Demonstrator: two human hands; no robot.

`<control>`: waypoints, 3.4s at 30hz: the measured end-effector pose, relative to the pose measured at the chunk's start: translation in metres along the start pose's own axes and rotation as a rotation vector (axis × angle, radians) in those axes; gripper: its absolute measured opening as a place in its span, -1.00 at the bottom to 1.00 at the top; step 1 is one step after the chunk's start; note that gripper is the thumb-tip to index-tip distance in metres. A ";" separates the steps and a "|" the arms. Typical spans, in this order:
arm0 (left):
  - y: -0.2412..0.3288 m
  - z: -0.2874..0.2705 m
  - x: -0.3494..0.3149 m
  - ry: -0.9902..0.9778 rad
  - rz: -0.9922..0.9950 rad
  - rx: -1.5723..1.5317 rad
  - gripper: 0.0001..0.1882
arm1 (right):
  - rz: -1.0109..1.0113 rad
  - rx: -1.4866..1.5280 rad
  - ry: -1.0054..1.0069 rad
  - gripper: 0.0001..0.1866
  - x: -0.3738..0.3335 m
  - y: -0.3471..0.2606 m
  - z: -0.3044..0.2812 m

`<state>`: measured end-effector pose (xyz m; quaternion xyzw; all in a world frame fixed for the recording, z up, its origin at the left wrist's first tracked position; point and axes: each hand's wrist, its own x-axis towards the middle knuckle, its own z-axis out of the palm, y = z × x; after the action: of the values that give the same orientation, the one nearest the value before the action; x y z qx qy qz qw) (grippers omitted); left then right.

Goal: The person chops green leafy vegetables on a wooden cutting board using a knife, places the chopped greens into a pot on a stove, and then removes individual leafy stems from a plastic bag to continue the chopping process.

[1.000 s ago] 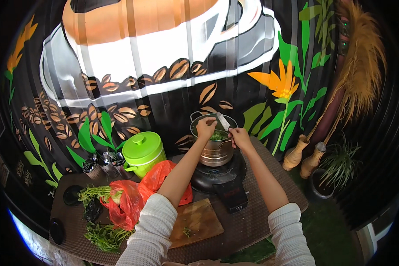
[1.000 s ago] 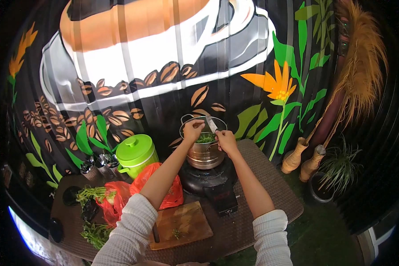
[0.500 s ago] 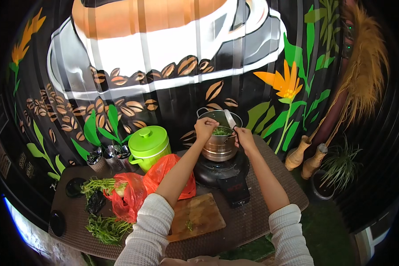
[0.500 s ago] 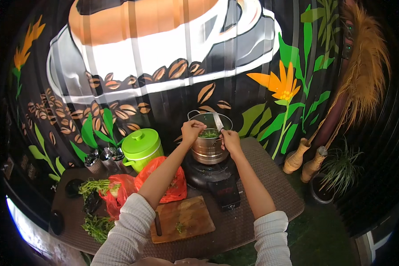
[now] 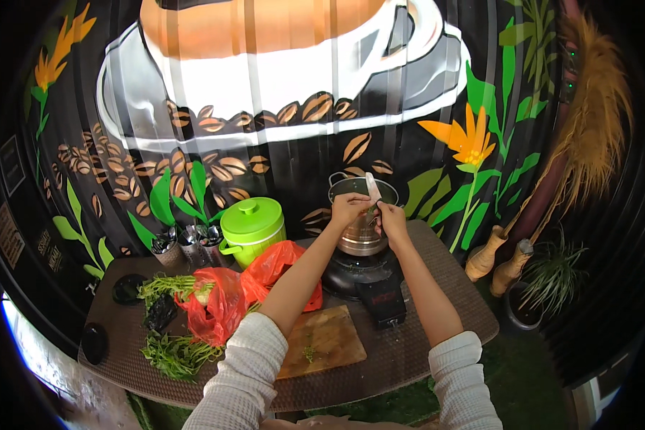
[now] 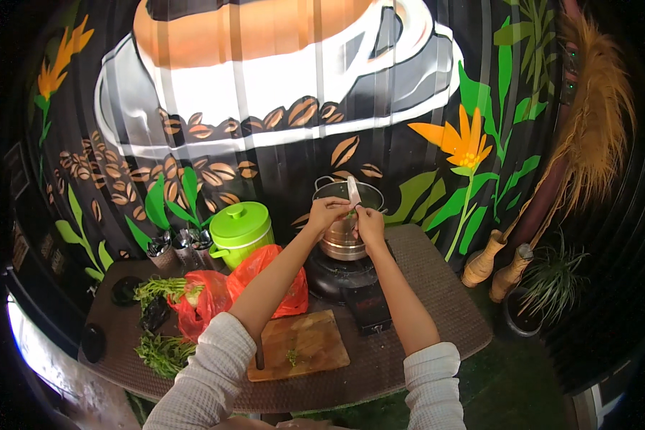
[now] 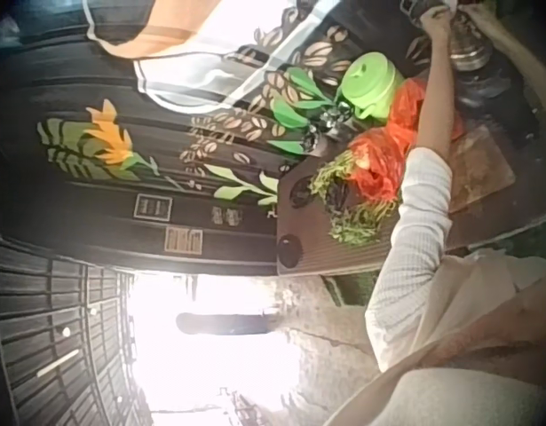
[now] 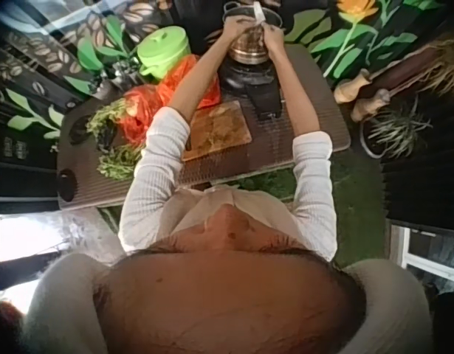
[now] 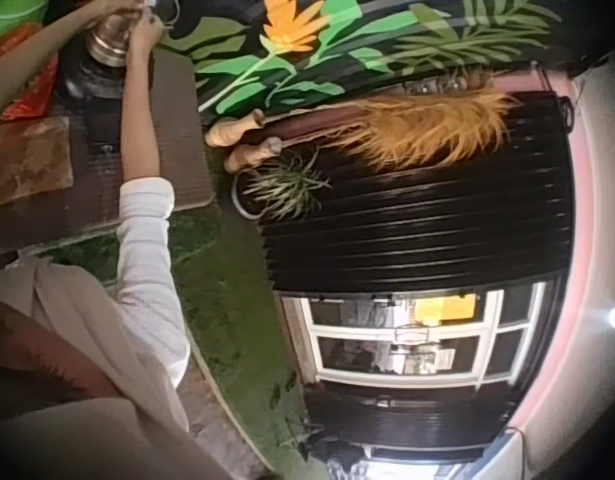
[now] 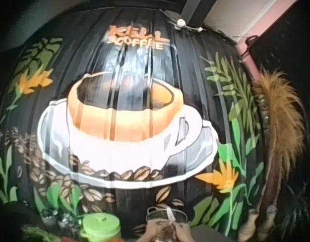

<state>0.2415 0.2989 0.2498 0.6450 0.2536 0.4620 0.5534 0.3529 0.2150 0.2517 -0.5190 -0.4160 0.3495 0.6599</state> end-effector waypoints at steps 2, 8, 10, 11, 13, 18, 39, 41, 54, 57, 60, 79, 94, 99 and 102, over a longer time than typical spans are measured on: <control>-0.004 0.010 0.006 0.007 -0.016 -0.058 -0.79 | 0.003 0.005 0.018 -0.69 0.009 0.002 -0.007; -0.022 -0.002 0.027 0.161 0.102 0.157 -0.84 | -0.054 -0.128 0.111 -0.67 0.021 0.007 0.000; -0.023 -0.007 0.025 0.190 0.207 0.347 -0.80 | -0.110 -0.282 0.160 -0.64 0.020 0.009 -0.001; -0.022 -0.013 0.025 0.159 0.289 0.508 -0.77 | -0.103 -0.283 0.156 -0.64 0.022 0.013 0.000; -0.011 -0.005 0.022 0.167 0.290 0.684 -0.79 | -0.205 -0.418 0.165 -0.67 0.031 0.027 -0.012; 0.010 -0.011 -0.002 0.164 0.453 0.945 -0.87 | -0.279 -0.501 0.204 -0.64 0.020 0.050 -0.023; -0.147 -0.100 -0.402 0.421 -0.382 0.415 -0.82 | -0.236 -1.016 -0.366 -0.75 -0.226 0.207 -0.016; -0.140 -0.092 -0.408 0.446 -0.339 0.506 -0.82 | -0.336 -1.039 -0.326 -0.77 -0.215 0.212 -0.009; -0.151 -0.089 -0.407 0.536 -0.271 0.541 -0.85 | -0.434 -1.020 -0.679 -0.75 -0.236 0.193 -0.030; -0.147 -0.084 -0.390 0.396 -0.265 0.677 -0.82 | -0.444 -1.001 -0.511 -0.79 -0.244 0.192 -0.035; -0.153 -0.087 -0.377 0.224 -0.141 0.875 -0.78 | -0.407 -1.081 -0.353 -0.82 -0.254 0.192 -0.035; -0.125 -0.063 -0.383 0.017 -0.250 0.694 -0.44 | -0.146 -0.895 -0.301 -0.77 -0.339 0.202 0.017; -0.141 -0.060 -0.376 0.324 -0.407 0.518 -0.64 | 0.129 -0.253 -0.316 -0.90 -0.328 0.206 0.026; -0.072 -0.051 -0.300 0.281 -0.365 0.532 -0.75 | 0.089 -0.126 -0.219 -0.88 -0.264 0.158 0.029; -0.041 -0.058 -0.223 0.191 0.008 0.687 -0.72 | -0.086 -0.094 -0.173 -0.87 -0.195 0.120 0.028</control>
<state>0.0986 0.1508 0.1386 0.7482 0.4421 0.4104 0.2762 0.2439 0.0783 0.1016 -0.4988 -0.5093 0.3443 0.6109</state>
